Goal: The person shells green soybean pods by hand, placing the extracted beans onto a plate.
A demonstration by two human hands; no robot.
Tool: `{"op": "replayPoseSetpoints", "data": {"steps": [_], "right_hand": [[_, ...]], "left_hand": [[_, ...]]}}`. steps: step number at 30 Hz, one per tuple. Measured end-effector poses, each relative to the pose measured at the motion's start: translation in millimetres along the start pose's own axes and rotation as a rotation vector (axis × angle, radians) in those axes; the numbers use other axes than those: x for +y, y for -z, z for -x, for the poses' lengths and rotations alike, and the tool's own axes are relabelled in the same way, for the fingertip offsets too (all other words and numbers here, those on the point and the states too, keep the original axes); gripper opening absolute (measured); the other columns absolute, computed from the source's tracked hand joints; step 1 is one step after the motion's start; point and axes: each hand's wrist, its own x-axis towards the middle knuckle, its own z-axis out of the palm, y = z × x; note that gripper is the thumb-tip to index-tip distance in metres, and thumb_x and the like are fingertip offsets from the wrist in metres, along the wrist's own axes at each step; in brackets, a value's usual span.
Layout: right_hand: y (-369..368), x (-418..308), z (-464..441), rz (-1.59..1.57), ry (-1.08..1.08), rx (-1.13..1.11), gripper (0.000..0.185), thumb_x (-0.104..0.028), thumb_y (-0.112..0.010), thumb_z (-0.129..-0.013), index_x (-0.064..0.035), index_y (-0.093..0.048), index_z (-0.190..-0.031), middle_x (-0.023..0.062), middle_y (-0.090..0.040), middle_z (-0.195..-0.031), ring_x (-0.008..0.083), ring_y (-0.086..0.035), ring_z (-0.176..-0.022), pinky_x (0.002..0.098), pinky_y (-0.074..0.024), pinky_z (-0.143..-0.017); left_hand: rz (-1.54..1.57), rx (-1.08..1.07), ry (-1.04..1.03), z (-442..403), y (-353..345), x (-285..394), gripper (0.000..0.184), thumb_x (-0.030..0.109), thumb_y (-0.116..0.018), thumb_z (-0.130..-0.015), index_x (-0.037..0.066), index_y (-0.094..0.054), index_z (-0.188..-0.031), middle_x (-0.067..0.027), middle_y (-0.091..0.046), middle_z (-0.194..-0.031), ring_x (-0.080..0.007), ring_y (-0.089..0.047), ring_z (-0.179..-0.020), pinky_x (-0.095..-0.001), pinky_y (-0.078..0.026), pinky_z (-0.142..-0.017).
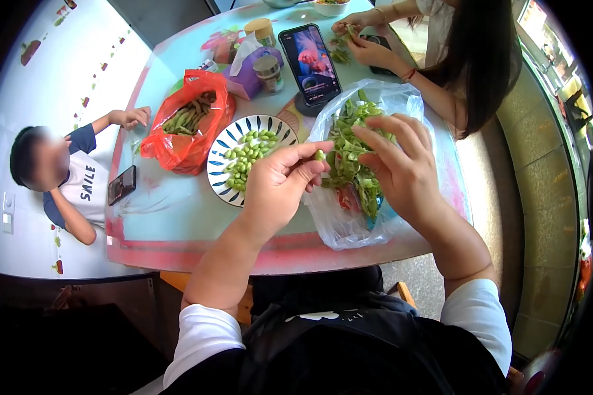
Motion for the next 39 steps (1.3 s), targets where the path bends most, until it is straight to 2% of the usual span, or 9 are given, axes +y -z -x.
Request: {"op": "replayPoseSetpoints", "data": {"steps": [8,15,19,22,26,27,32,35,39], "right_hand": [[-12.9,-9.5,10.9,-0.469,0.069,-0.063,0.046,0.003,-0.068,-0.071,-0.0077,-0.068,-0.116,0.011,-0.062,-0.1,0.0284,-0.063,-0.087,0.0382,-0.0539,-0.073],[-12.1,-12.9,12.5,-0.623,-0.132,-0.122,0.025,0.002,-0.072,-0.076,-0.0039,-0.064,-0.099,0.0115,-0.062,-0.096,0.0261,-0.066,-0.08,0.0342,-0.0546,-0.068],[-8.7,-14.3,9.1,-0.55,-0.138,-0.053,0.025,0.002,-0.073,-0.076,-0.0028,-0.062,-0.097,0.011,-0.063,-0.093,0.0239,-0.066,-0.076,0.0328,-0.0537,-0.065],[-7.3,-10.1,8.7,-0.444,-0.162,0.057,0.023,0.003,-0.074,-0.075,-0.0023,-0.062,-0.094,0.0102,-0.065,-0.088,0.0224,-0.066,-0.072,0.0309,-0.053,-0.062],[-6.0,-2.6,5.5,-0.468,-0.307,0.098,0.017,0.005,-0.074,-0.075,-0.0017,-0.065,-0.088,0.0105,-0.066,-0.081,0.0203,-0.067,-0.07,0.0283,-0.0521,-0.062],[-7.9,-0.2,7.5,-0.479,-0.325,0.082,0.017,0.005,-0.074,-0.075,-0.0014,-0.065,-0.087,0.0105,-0.067,-0.08,0.0201,-0.067,-0.07,0.0285,-0.0521,-0.062],[-17.3,-5.2,-8.2,-0.652,-0.435,-0.105,0.013,0.004,-0.075,-0.073,-0.0002,-0.069,-0.084,0.0114,-0.068,-0.078,0.0235,-0.068,-0.069,0.0305,-0.0526,-0.064],[-22.1,-30.4,-59.3,-0.514,-0.219,-0.375,0.011,-0.005,-0.073,-0.075,-0.0007,-0.069,-0.084,0.0152,-0.067,-0.079,0.0301,-0.067,-0.07,0.0353,-0.0527,-0.064],[-78.7,-42.6,-95.1,-0.348,0.041,-0.698,0.014,-0.022,-0.065,-0.085,-0.0112,-0.072,-0.091,0.0112,-0.07,-0.081,0.0317,-0.068,-0.076,0.0424,-0.0543,-0.069]], "left_hand": [[-0.051,-0.071,0.036,5.4,-12.5,-0.2,0.011,-0.001,-0.061,-0.093,-0.001,-0.067,-0.101,-0.0025,-0.066,-0.081,-0.0077,-0.057,-0.067,-0.0222,-0.048,-0.063],[0.013,-0.062,0.012,6.0,-16.0,-5.4,0.009,0.007,-0.065,-0.094,-0.001,-0.068,-0.092,-0.001,-0.066,-0.074,-0.005,-0.056,-0.064,-0.0209,-0.047,-0.06],[0.268,-0.062,0.09,2.6,-19.8,-8.7,0.012,0.008,-0.064,-0.094,-0.002,-0.069,-0.099,-0.0023,-0.067,-0.075,-0.0069,-0.059,-0.064,-0.0212,-0.048,-0.061],[0.113,-0.048,0.051,3.9,-22.2,-12.7,0.014,0.008,-0.065,-0.094,0.0,-0.07,-0.104,-0.0047,-0.069,-0.082,-0.0089,-0.062,-0.068,-0.0223,-0.049,-0.06],[-0.78,-0.015,-0.635,3.1,-30.4,-12.7,0.02,0.006,-0.07,-0.079,0.008,-0.074,-0.099,-0.0037,-0.065,-0.096,-0.0213,-0.06,-0.087,-0.0357,-0.049,-0.077],[-0.866,-0.04,-0.641,5.9,-32.2,-13.8,0.023,0.01,-0.071,-0.071,0.01,-0.074,-0.094,-0.0043,-0.064,-0.097,-0.0259,-0.057,-0.094,-0.0398,-0.046,-0.083],[-0.909,-0.023,-0.721,11.6,-31.9,-23.9,0.012,0.015,-0.07,-0.069,0.008,-0.07,-0.079,-0.0061,-0.062,-0.085,-0.0256,-0.057,-0.088,-0.039,-0.045,-0.083],[-0.847,-0.01,-0.773,12.9,-31.8,-24.9,0.018,0.015,-0.069,-0.072,0.005,-0.069,-0.087,-0.0078,-0.062,-0.086,-0.027,-0.059,-0.089,-0.041,-0.046,-0.086],[-0.733,0.035,-0.907,13.4,-36.3,-31.6,0.025,0.015,-0.068,-0.073,0.003,-0.068,-0.096,-0.009,-0.062,-0.087,-0.0285,-0.06,-0.094,-0.0435,-0.046,-0.09]]}}
